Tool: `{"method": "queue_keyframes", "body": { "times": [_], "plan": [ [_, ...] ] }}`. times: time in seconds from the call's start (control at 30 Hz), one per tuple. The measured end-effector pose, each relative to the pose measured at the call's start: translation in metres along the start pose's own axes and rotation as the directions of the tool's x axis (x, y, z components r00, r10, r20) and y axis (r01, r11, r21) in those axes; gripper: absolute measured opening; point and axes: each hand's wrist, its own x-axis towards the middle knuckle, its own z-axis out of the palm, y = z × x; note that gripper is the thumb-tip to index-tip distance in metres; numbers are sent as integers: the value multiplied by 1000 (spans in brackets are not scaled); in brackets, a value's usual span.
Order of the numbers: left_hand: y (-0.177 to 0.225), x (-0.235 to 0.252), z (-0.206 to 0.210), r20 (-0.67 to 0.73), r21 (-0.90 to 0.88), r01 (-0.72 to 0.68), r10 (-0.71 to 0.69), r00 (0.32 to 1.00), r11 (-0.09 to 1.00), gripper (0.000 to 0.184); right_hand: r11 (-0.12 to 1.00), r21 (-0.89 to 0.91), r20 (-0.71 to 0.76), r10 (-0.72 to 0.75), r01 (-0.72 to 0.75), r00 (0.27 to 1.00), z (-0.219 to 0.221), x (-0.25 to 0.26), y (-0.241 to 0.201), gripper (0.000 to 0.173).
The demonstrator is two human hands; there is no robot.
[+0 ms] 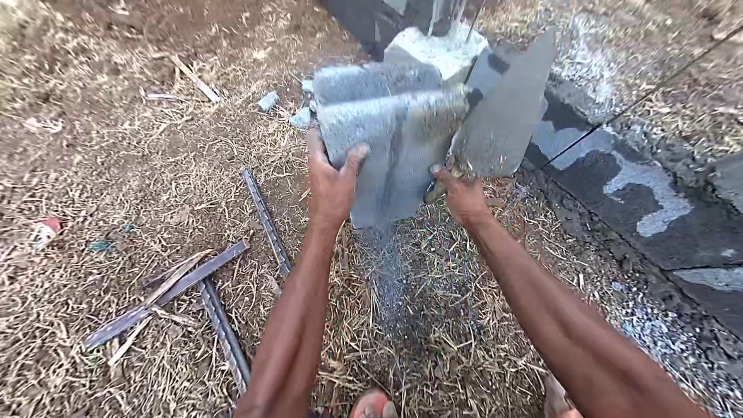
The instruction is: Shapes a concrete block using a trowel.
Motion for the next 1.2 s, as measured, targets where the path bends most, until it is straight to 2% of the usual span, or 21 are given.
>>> {"method": "queue_keyframes", "body": {
  "times": [0.07, 0.17, 0.2, 0.3, 0.37, 0.47, 0.53, 0.63, 0.73, 0.8, 0.9, 0.97, 1.1, 1.2],
  "plan": [
    [-13, -10, -5, 30, -15, 25, -24, 999, 1000, 72, 997, -62, 14, 51, -50, 999, -5, -13, 15, 62],
    [-15, -25, -9, 82, -28, 43, -41, 996, 999, 78, 994, -108, 34, -7, 11, 999, -16, -29, 24, 54],
    [-10, -29, -10, 93, -31, 45, -42, 995, 998, 76, 991, -130, 57, -14, 22, 998, -22, -31, 20, 51],
    [4, -44, -18, 165, 2, 77, -76, 983, 997, 69, 976, -210, 153, 92, -58, 984, -47, -38, -3, 44],
    [10, -54, -24, 200, 0, 102, -100, 975, 995, 67, 977, -174, 232, 161, -121, 959, -65, -47, -23, 41],
    [28, -74, -34, 261, 7, 202, -197, 945, 979, 70, 971, -52, 202, 241, -235, 949, -77, -59, -53, 32],
    [40, -90, -37, 292, 51, 262, -265, 919, 964, 81, 957, 11, 149, 285, -289, 947, -78, -65, -70, 31],
    [47, -115, -36, 301, 24, 323, -315, 900, 946, 108, 957, 46, 107, 280, -286, 954, -73, -61, -83, 32],
    [51, -145, -36, 294, -40, 328, -302, 907, 944, 109, 939, -11, 115, 343, -344, 932, -66, -64, -88, 29],
    [51, -171, -38, 282, -38, 301, -279, 918, 953, 105, 897, -69, 136, 443, -438, 886, -68, -70, -93, 32],
    [47, -213, -43, 274, -23, 281, -265, 925, 959, 105, 779, -132, 152, 627, -613, 764, -71, -83, -100, 35],
    [41, -241, -48, 296, 16, 291, -282, 913, 957, 109, 719, -134, 160, 695, -682, 701, -65, -94, -103, 35],
    [23, -304, -56, 347, 237, 248, -321, 881, 939, 114, 652, -235, 152, 757, -721, 635, -65, -126, -91, 42],
    [-2, -352, -56, 371, 320, 153, -272, 888, 935, 102, 624, -318, 146, 776, -714, 614, -75, -158, -65, 35]
  ]
}}
